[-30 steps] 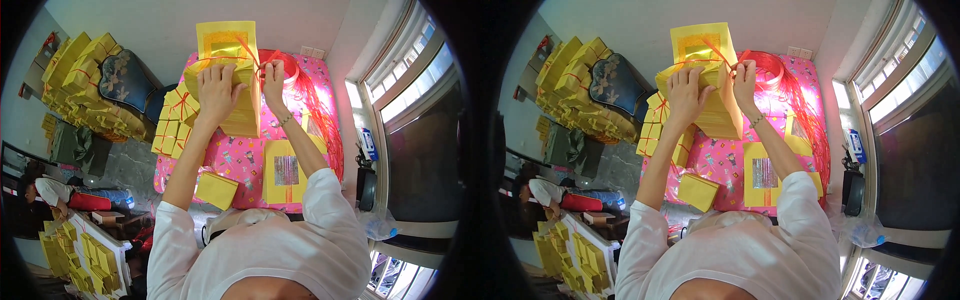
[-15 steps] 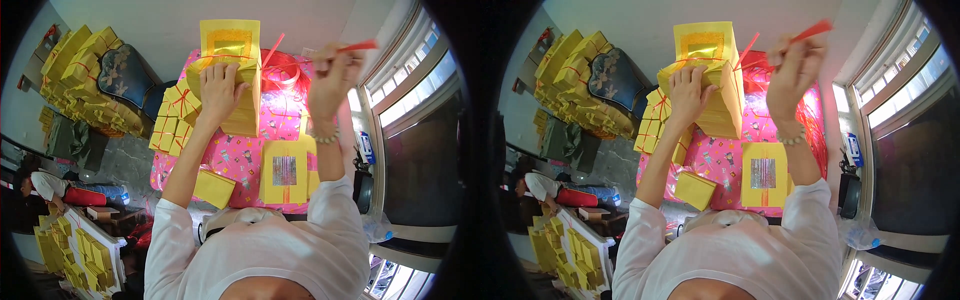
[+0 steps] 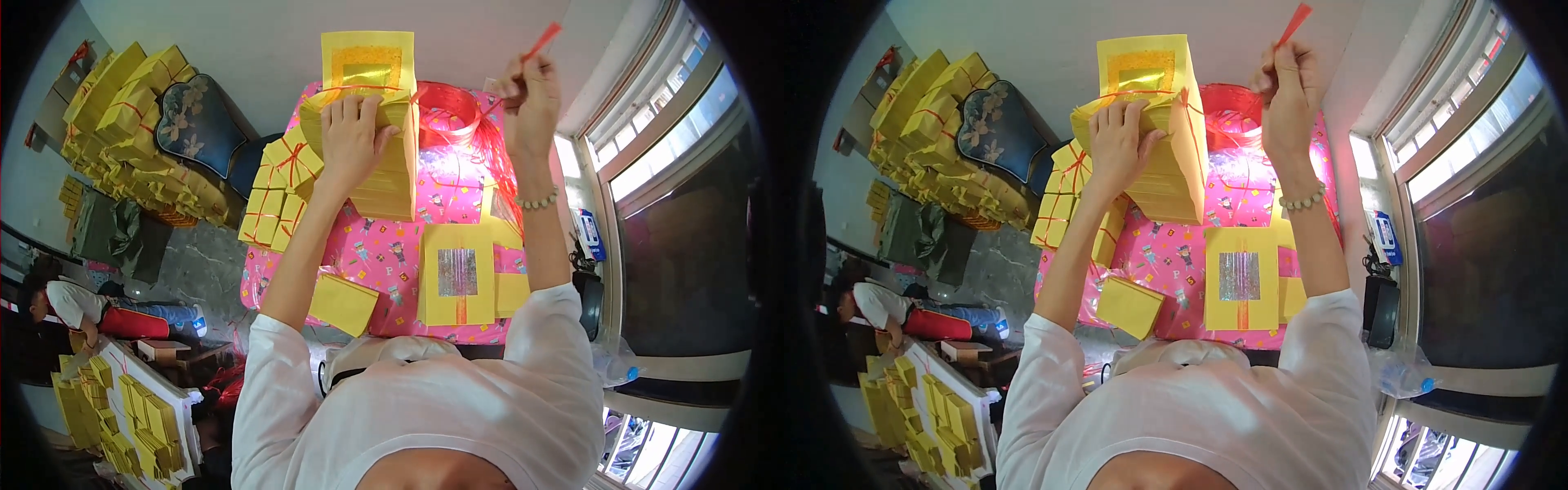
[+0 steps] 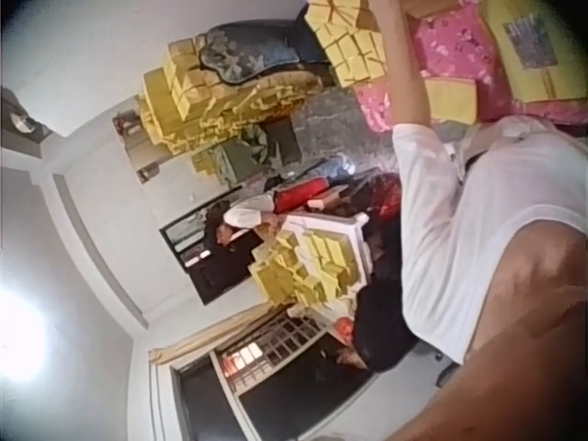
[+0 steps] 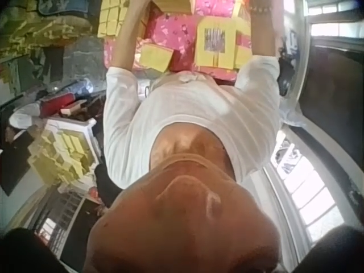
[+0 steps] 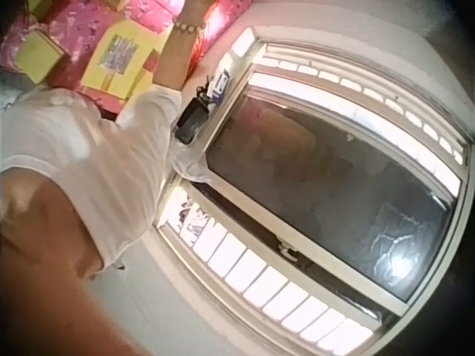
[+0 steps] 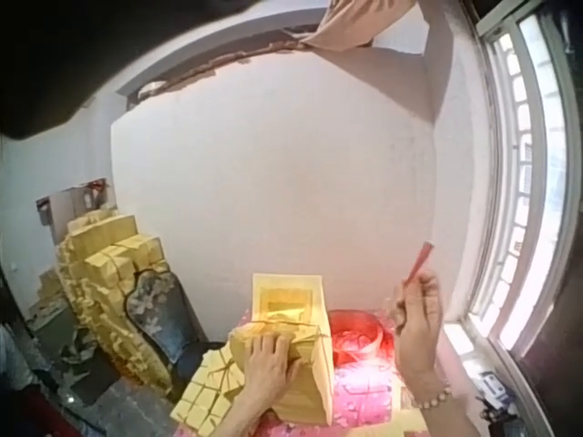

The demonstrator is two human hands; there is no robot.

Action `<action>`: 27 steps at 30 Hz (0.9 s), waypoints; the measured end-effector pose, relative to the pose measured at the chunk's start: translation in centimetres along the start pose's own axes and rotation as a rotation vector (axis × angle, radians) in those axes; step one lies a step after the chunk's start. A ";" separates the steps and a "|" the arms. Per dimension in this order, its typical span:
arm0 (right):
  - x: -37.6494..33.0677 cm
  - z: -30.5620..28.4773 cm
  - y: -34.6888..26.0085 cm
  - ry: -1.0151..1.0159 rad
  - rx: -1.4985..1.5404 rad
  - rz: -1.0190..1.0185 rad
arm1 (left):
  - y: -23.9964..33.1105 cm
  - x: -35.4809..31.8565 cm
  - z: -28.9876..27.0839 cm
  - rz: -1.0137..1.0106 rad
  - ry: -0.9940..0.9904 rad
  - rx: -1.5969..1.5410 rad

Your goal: Bundling and tying stacks of yellow Joss paper using red ribbons.

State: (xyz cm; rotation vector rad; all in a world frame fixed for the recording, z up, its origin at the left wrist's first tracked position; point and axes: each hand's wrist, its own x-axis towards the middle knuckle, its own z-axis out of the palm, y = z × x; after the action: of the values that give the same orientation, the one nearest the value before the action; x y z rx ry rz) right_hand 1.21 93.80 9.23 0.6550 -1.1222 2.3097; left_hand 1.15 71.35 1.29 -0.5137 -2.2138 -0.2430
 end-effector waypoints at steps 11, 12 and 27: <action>-4.8 -7.8 13.7 -0.459 -1.075 0.643 | 0.1 0.0 -0.4 0.005 0.010 0.004; -4.8 -7.5 14.3 -0.456 -1.072 0.644 | 0.1 0.1 -0.3 0.003 0.001 0.000; -2.1 -7.2 17.7 -0.290 -1.368 -0.309 | 0.7 0.4 -0.3 0.012 0.010 -0.017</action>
State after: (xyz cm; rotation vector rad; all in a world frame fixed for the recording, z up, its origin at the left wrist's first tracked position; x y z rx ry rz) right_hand -9.47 89.51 -6.19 0.5030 -2.1221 0.7945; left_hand 1.41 71.96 1.76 -0.5345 -2.2000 -0.2581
